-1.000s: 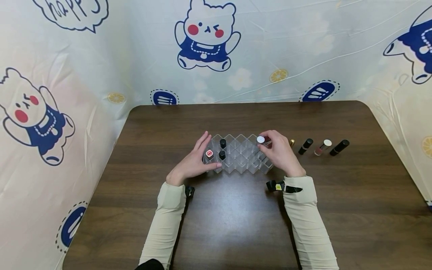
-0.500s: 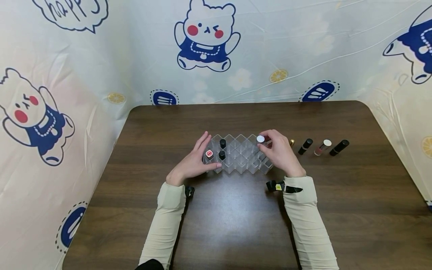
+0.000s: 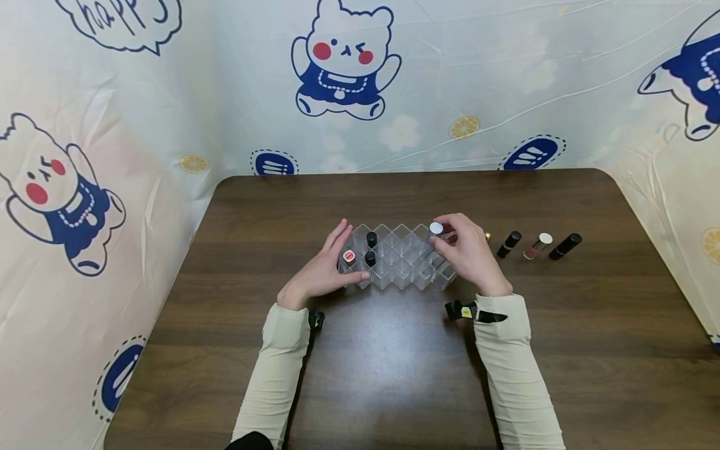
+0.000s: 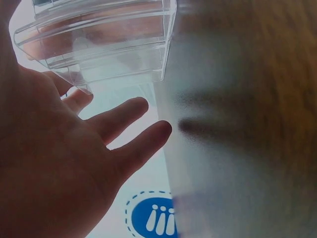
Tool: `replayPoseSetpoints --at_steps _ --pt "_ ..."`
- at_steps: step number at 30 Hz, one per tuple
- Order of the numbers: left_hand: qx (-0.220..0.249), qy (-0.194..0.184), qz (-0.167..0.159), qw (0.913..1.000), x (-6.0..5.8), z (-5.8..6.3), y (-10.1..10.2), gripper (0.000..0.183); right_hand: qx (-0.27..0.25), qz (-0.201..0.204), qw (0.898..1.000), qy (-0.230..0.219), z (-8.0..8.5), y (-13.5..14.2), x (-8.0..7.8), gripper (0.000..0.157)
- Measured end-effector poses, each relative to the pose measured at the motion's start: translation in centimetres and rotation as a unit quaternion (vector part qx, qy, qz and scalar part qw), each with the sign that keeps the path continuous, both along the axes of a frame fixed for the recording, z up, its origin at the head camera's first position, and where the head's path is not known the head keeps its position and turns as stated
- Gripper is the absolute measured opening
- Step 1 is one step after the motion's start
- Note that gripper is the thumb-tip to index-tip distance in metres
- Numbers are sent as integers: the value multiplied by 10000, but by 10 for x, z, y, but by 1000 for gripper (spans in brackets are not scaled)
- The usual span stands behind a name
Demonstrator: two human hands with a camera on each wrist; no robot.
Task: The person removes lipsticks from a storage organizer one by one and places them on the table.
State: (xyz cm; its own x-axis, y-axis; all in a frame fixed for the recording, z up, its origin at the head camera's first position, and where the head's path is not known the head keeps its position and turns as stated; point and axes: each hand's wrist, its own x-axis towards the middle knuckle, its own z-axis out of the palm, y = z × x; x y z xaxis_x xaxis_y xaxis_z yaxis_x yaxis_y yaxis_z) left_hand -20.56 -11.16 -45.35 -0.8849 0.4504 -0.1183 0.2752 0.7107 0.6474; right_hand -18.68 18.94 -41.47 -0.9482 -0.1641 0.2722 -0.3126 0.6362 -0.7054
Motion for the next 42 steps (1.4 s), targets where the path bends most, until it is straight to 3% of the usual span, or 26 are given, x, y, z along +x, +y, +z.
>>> replayPoseSetpoints --at_steps 23,42 --pt "-11 -20 53 10000 -1 -1 0 100 -368 -74 9967 714 4 4 1 32" --pt "-35 88 -66 9999 -1 1 0 100 -499 -52 9968 619 5 3 3 31"
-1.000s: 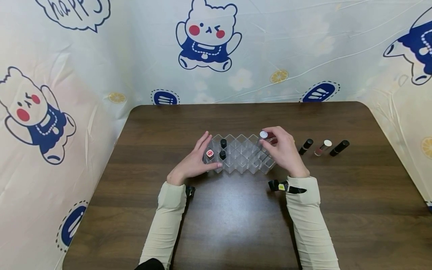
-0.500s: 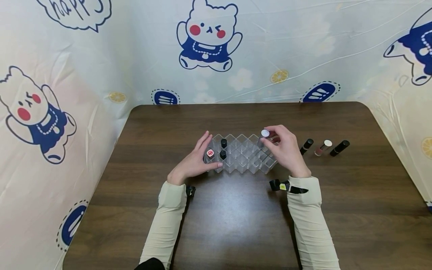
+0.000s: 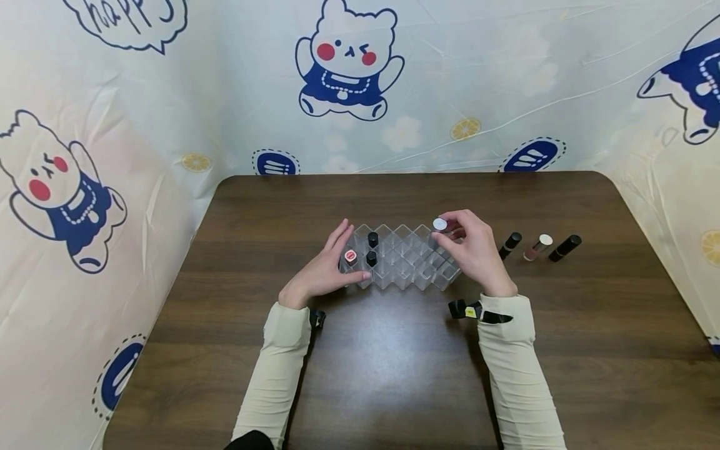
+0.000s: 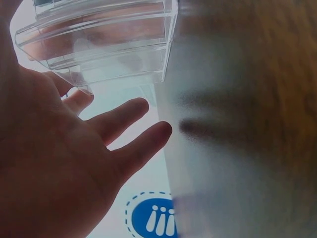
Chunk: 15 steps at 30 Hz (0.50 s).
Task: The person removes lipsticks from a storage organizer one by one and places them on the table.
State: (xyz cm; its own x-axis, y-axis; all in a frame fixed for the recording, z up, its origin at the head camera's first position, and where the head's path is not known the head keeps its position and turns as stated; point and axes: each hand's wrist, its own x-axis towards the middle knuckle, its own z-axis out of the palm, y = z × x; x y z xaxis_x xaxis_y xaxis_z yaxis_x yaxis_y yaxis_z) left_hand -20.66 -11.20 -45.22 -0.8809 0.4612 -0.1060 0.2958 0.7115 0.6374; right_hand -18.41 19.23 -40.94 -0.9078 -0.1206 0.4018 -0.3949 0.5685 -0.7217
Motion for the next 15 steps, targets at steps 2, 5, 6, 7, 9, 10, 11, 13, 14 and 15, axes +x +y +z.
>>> replayPoseSetpoints --at_steps 2,5,6,7,9,10,11,13,14,15 --pt "-11 -15 -2 10000 0 0 0 99 27 2 10000 -40 0 -1 0 31" --pt "-15 -41 -17 10000 1 1 0 99 79 -47 9999 -64 -1 -1 0 30" --pt "-15 -54 -18 10000 1 1 -1 99 86 -56 9999 -67 -2 -1 0 30" --pt "-12 -69 -10 10000 1 1 -1 99 92 -61 9999 -72 -2 -1 0 30" --pt "0 -84 4 10000 1 1 -2 99 118 -55 9999 -68 -2 -1 0 30" --pt "-2 -84 5 10000 1 1 -1 99 140 -49 9999 -65 -2 0 0 30" --pt "-7 -85 14 10000 1 1 -1 99 166 -39 9998 -61 -1 0 0 30" --pt "-11 -89 26 10000 1 1 -1 99 199 -15 9998 -52 0 2 1 30" --pt "-13 -97 29 9999 1 1 -1 99 209 -8 9998 -51 1 2 1 30" --pt "-17 -99 29 9999 1 1 0 99 206 5 9998 -45 2 3 2 30"
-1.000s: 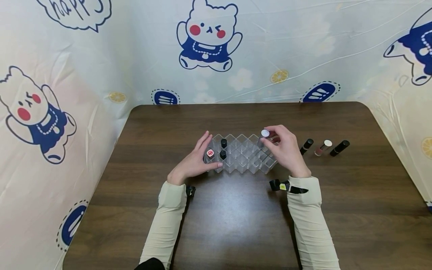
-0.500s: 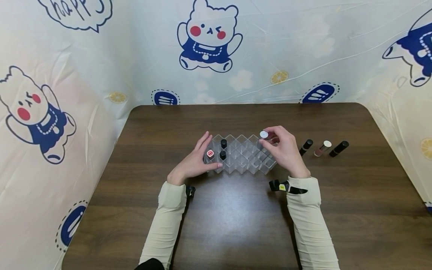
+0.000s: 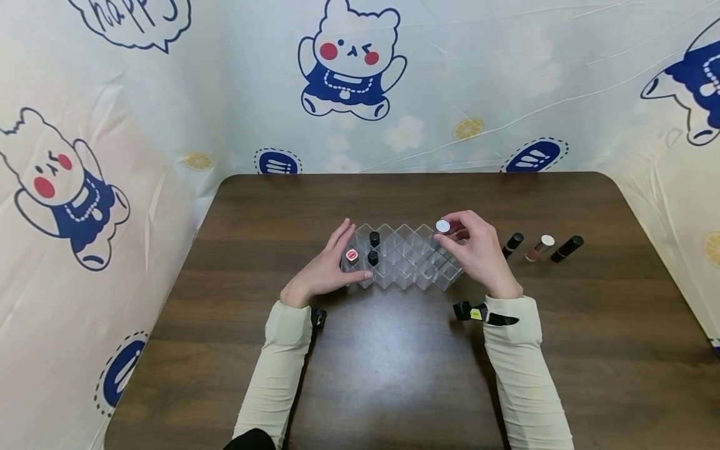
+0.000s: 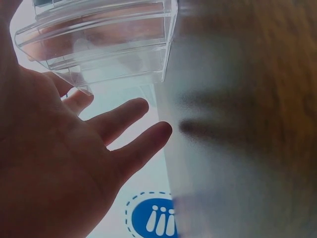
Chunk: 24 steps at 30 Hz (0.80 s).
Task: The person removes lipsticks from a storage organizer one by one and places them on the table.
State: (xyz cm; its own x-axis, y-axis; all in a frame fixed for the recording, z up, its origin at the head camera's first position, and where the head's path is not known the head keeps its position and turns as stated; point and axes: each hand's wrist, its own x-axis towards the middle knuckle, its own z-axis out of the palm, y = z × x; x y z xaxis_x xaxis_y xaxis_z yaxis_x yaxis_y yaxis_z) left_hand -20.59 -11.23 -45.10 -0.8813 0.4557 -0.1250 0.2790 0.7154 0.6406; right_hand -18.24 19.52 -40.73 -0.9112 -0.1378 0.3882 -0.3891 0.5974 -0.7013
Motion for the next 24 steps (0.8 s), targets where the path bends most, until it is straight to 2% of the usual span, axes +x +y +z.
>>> replayPoseSetpoints --at_steps 24 --pt "-11 49 2 10000 0 -1 0 99 -57 -204 9997 151 11 18 14 31"
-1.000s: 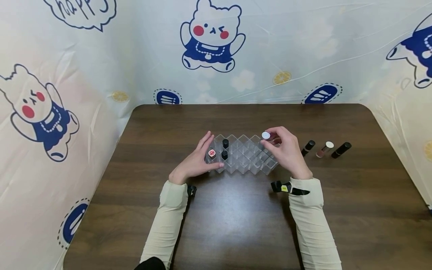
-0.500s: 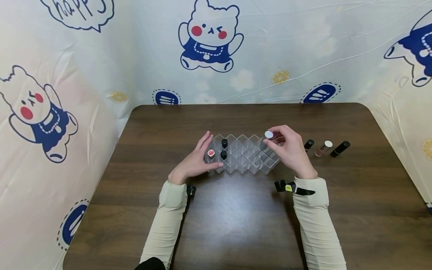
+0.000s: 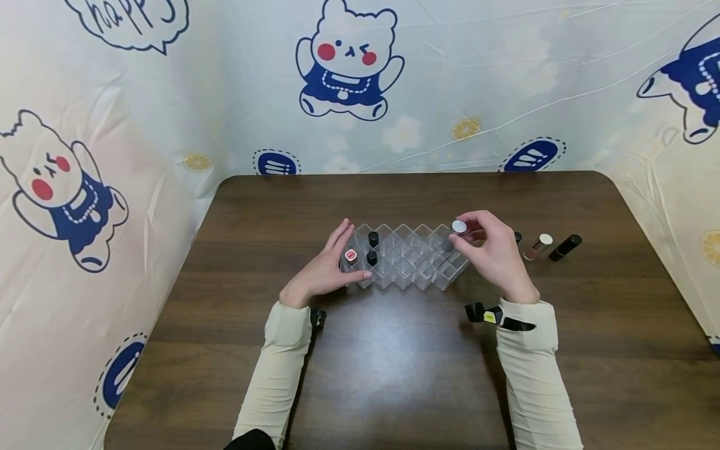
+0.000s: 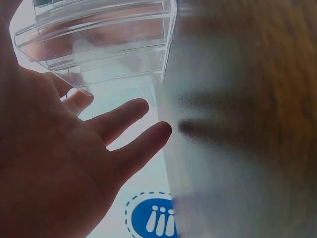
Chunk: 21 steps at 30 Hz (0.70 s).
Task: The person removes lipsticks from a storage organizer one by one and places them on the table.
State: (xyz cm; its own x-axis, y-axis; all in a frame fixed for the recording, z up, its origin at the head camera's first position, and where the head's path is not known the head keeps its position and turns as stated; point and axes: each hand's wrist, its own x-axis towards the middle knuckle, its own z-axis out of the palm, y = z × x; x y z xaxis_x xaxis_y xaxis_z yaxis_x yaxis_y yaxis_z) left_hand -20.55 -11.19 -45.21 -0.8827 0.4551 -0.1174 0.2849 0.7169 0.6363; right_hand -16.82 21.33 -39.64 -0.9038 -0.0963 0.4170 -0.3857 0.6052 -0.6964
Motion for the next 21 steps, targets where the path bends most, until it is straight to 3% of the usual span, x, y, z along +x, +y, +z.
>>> replayPoseSetpoints --at_steps 10,12,16,21 --pt "3 -2 25 10000 0 -1 0 99 -15 -122 9999 -43 0 12 7 31" --pt "-2 -10 24 10000 0 -1 0 99 -27 -135 9999 -20 7 10 11 31" --pt "2 -38 32 10000 0 0 0 99 23 -101 9999 2 8 14 13 30" --pt "21 -53 19 10000 0 1 0 98 154 -185 9996 -130 1 25 11 30"
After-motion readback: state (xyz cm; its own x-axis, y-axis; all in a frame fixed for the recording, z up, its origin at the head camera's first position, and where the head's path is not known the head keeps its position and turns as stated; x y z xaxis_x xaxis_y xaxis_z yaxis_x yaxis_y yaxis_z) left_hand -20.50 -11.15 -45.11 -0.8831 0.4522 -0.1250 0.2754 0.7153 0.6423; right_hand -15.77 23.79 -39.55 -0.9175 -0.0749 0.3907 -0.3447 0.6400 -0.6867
